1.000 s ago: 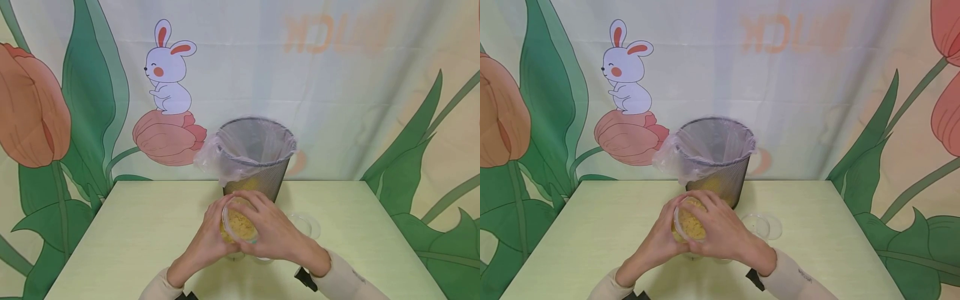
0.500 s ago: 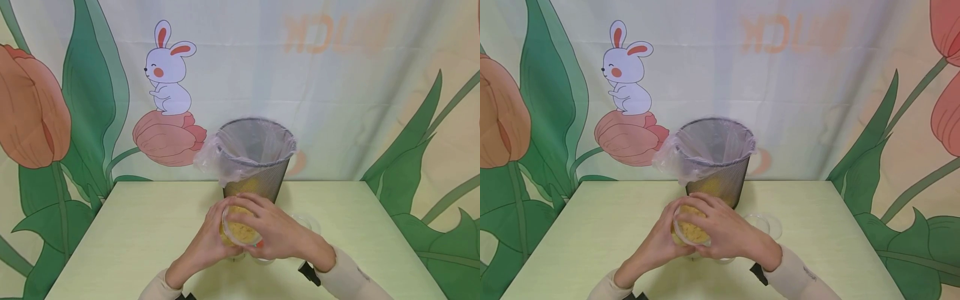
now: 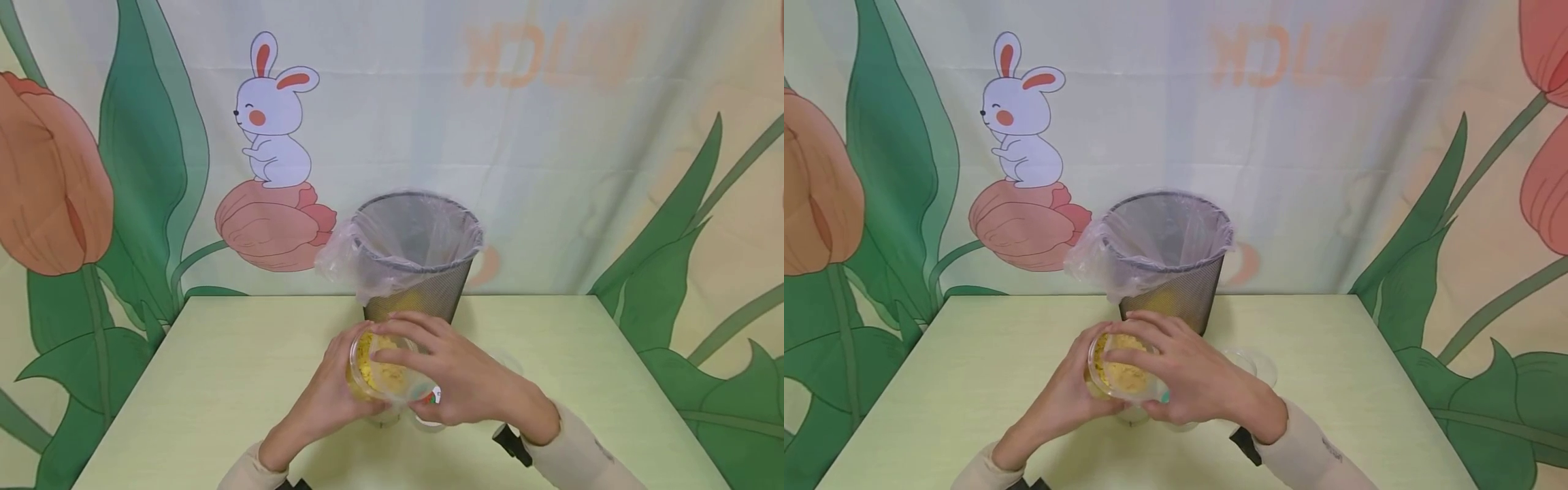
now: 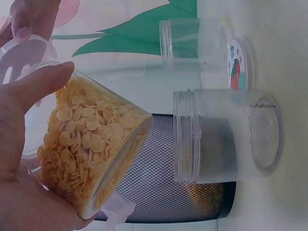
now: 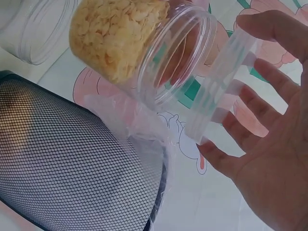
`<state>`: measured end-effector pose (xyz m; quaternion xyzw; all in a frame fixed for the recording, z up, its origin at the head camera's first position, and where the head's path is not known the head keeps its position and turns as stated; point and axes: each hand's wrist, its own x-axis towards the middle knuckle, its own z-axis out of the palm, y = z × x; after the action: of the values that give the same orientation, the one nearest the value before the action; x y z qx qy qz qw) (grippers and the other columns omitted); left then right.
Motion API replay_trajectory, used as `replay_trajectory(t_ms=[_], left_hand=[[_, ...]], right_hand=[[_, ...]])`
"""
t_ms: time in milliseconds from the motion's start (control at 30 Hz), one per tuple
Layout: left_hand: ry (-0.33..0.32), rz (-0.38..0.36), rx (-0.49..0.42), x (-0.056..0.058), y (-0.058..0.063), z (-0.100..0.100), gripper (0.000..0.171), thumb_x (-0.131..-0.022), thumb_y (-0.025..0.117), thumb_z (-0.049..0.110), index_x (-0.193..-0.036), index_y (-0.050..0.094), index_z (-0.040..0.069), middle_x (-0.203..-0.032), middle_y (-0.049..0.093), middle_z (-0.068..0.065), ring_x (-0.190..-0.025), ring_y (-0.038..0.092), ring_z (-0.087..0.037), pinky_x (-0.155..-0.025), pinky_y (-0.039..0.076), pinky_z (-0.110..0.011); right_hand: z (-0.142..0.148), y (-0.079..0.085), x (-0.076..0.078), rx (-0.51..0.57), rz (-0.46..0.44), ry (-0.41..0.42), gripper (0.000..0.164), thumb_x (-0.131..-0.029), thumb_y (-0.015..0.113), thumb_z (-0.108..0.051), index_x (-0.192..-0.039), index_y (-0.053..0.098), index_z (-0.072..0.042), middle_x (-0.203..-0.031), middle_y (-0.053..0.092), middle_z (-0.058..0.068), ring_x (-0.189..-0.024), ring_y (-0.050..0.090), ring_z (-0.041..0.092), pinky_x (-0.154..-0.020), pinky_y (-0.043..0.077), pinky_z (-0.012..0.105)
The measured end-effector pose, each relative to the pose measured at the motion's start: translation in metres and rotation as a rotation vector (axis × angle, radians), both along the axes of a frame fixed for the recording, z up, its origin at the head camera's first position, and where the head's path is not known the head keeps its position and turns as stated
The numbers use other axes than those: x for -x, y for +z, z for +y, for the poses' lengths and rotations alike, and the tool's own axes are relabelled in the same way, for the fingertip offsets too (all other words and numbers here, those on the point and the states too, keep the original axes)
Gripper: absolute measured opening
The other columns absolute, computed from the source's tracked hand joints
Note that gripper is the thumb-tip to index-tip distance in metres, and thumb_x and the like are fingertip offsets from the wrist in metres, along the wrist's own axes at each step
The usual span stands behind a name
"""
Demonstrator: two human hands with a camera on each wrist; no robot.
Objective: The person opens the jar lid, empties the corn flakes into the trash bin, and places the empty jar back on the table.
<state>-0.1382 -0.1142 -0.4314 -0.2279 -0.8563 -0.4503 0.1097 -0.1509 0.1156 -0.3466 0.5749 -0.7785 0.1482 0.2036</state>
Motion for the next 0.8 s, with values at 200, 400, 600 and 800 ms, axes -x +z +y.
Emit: replay_trajectory(t_ms=[200, 400, 600, 800], left_hand=[[0.035, -0.007, -0.021, 0.001, 0.001, -0.007, 0.115, -0.059, 0.094, 0.022, -0.152, 0.026, 0.029, -0.151, 0.036, 0.001, -0.134, 0.042, -0.026, -0.103, 0.043, -0.054], [0.116, -0.040, -0.044, 0.003, 0.000, -0.019, 0.116, -0.059, 0.094, 0.026, -0.152, 0.025, 0.028, -0.149, 0.037, -0.005, -0.130, 0.046, -0.027, -0.101, 0.043, -0.058], [0.193, -0.042, -0.057, 0.006, 0.001, -0.032, 0.118, -0.059, 0.094, 0.027, -0.152, 0.022, 0.031, -0.148, 0.037, -0.009, -0.129, 0.046, -0.029, -0.101, 0.043, -0.059], [0.254, -0.039, -0.048, 0.007, 0.006, -0.044, 0.118, -0.059, 0.094, 0.029, -0.152, 0.023, 0.030, -0.147, 0.038, -0.009, -0.130, 0.045, -0.029, -0.102, 0.042, -0.059]], right_hand=[[0.001, -0.001, 0.001, 0.031, -0.013, -0.018, 0.076, -0.064, 0.083, -0.026, -0.135, 0.054, -0.020, -0.149, 0.045, 0.003, -0.138, 0.040, 0.028, -0.110, 0.041, 0.044], [0.002, -0.008, 0.005, 0.086, -0.075, -0.051, 0.074, -0.073, 0.081, -0.036, -0.139, 0.051, -0.020, -0.148, 0.045, 0.006, -0.138, 0.041, 0.024, -0.108, 0.044, 0.042], [0.003, -0.018, 0.008, 0.127, -0.111, -0.081, 0.073, -0.077, 0.080, -0.041, -0.140, 0.050, -0.019, -0.150, 0.043, 0.006, -0.138, 0.042, 0.024, -0.106, 0.046, 0.043], [-0.003, -0.033, 0.009, 0.104, -0.140, -0.106, 0.072, -0.078, 0.078, -0.043, -0.140, 0.049, -0.021, -0.149, 0.043, 0.003, -0.138, 0.041, 0.023, -0.104, 0.048, 0.042]])
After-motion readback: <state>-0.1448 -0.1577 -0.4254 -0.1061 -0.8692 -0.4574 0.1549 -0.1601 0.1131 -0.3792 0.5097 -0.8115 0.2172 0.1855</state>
